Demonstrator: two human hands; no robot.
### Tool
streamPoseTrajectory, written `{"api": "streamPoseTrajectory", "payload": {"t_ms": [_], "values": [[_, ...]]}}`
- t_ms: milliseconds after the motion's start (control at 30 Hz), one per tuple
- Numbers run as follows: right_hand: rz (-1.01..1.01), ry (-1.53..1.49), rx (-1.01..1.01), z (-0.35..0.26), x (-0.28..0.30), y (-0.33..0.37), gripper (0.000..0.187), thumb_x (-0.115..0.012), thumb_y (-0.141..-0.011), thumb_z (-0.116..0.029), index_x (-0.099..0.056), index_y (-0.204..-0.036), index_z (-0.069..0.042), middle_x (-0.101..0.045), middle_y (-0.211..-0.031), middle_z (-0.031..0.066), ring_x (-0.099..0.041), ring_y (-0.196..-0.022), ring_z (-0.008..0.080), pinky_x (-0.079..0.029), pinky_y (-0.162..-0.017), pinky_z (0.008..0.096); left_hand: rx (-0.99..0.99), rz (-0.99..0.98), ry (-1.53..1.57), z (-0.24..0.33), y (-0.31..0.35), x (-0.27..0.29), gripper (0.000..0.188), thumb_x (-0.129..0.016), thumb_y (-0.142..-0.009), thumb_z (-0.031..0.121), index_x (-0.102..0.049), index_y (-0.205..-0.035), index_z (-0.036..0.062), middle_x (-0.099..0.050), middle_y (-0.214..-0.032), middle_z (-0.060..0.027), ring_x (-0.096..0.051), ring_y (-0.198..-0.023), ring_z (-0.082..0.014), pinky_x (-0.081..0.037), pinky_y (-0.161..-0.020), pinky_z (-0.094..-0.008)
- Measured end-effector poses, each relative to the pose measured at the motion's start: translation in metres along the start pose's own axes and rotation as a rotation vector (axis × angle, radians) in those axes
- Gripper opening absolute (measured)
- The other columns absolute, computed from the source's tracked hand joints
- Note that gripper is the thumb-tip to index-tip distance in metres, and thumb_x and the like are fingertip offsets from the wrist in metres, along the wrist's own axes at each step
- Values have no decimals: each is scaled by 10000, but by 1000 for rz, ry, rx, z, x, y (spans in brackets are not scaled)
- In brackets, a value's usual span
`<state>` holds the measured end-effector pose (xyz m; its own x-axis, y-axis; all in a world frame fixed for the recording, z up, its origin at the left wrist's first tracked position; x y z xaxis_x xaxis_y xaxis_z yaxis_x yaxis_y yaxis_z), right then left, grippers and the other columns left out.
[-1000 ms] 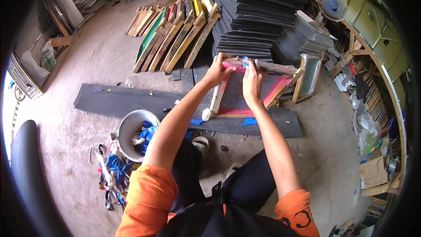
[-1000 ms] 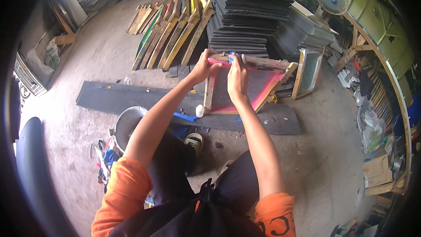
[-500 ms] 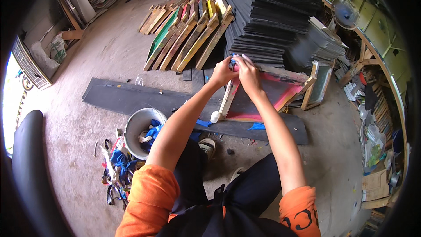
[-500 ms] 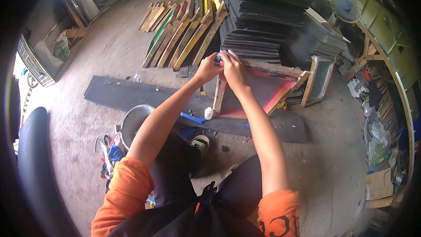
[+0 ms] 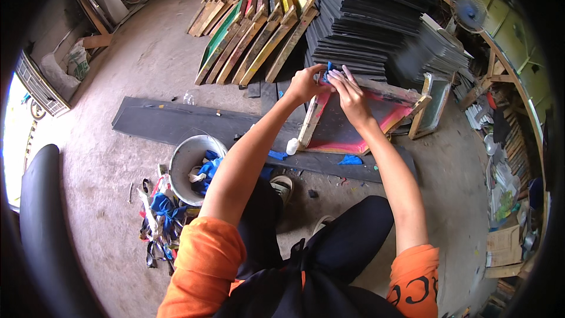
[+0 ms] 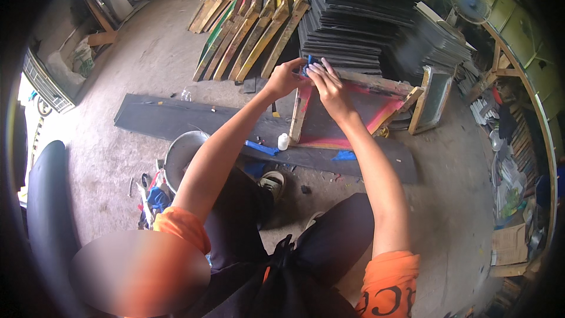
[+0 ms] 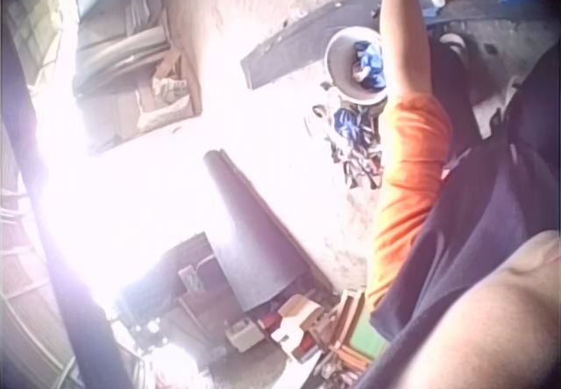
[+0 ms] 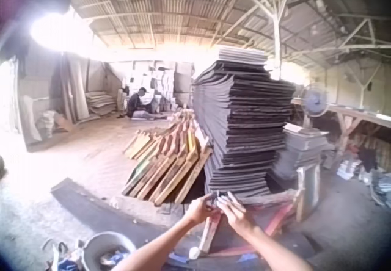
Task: The person carries a wooden screen printing frame to a workbench and sits on the floor. They wipe the frame's mesh surface with a blue cloth, remove pink tape from the edges, and continue wiping the mesh with the cloth.
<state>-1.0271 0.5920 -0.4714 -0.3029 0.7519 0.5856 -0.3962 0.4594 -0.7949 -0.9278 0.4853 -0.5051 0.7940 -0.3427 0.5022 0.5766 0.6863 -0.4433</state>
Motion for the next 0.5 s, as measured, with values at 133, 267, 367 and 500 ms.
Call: {"api": "streamPoseTrajectory", "payload": {"t_ms": [133, 267, 367, 500], "values": [[-52, 50, 51, -3, 16, 9, 285, -555, -690, 86, -576, -968, 28, -616, -984, 140, -583, -1009, 276, -408, -987, 434, -42, -1, -22, 3, 4, 0, 551, -769, -620, 265, -569, -1120, 152, -647, -829, -146, -637, -763, -298, -503, -698, -370], [-94, 88, 36, 2, 39, 13, 260, -545, -679, 101, -587, -921, 19, -615, -964, 136, -592, -986, 273, -416, -981, 430, -103, -43, -65, 26, 7, 4, 493, -736, -669, 240, -552, -1120, 163, -619, -891, -157, -610, -827, -310, -489, -739, -375], [-113, 112, -13, 14, 56, 24, 283, -529, -677, 127, -580, -934, 20, -613, -958, 131, -596, -959, 283, -423, -972, 435, -114, -19, -74, 22, 10, 1, 474, -707, -711, 231, -522, -1143, 163, -570, -978, -169, -577, -894, -329, -471, -787, -383], [-40, 153, -157, 16, 66, 54, 297, -521, -713, 128, -571, -983, 13, -615, -951, 125, -583, -977, 314, -435, -953, 435, -135, 4, 3, 6, 15, -12, 586, -684, -744, 186, -396, -1252, 138, -479, -1151, -192, -529, -1007, -364, -445, -852, -394]]}}
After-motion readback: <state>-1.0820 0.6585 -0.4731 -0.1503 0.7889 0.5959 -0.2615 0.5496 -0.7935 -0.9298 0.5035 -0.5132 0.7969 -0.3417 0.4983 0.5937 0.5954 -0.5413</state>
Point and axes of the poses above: each hand's wrist, its own y-axis away from the middle knuckle, its own x-axis out of the back of the hand, z = x × y, the point moved 4 cm from there along -y, towards the middle knuckle
